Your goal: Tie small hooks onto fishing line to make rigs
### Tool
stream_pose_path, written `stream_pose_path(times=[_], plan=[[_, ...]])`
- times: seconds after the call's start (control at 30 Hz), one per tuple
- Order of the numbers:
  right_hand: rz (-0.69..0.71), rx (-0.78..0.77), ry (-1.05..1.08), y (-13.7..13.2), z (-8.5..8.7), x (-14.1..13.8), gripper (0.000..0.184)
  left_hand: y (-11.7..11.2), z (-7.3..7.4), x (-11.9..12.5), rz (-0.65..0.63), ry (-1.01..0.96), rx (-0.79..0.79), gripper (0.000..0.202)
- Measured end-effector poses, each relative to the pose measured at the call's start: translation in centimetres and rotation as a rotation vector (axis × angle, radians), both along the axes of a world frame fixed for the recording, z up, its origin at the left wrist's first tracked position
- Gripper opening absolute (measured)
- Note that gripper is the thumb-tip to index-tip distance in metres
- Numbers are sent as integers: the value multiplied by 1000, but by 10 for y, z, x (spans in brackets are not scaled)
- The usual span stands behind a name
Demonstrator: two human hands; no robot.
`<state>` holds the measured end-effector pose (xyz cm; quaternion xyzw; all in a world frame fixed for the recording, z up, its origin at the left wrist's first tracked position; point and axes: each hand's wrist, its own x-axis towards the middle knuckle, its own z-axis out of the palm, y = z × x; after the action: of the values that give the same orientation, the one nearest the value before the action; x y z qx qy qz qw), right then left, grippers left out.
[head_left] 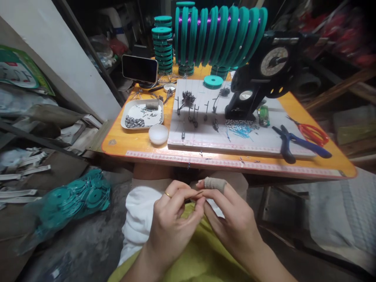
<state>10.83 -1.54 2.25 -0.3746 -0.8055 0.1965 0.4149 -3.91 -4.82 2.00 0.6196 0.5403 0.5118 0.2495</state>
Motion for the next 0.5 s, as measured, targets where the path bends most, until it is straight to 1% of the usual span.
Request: stream_pose_path(times=[0.07, 0.17, 0.23, 0.3, 0.33, 0.4, 0.5], plan=[[11, -36, 30, -1, 1, 1, 17, 1, 1, -1, 17, -184, -91, 6], [16, -174, 184, -2, 1, 0, 13, 5, 4, -1, 29, -632, -271, 16], [35, -313, 357, -3, -1, -3, 18, 8, 5, 1, -19, -946, -412, 24], [59, -415, 511, -2, -3, -8, 26, 9, 4, 4, -82, -1154, -524, 31], [65, -438, 557, -1, -4, -10, 27, 9, 4, 6, -108, -1211, -555, 33], [61, -432, 592, 1, -4, -14, 23, 7, 1, 9, -142, -1272, -590, 37], [26, -424, 609, 2, -4, -16, 15, 5, -3, 12, -174, -1283, -628, 40]])
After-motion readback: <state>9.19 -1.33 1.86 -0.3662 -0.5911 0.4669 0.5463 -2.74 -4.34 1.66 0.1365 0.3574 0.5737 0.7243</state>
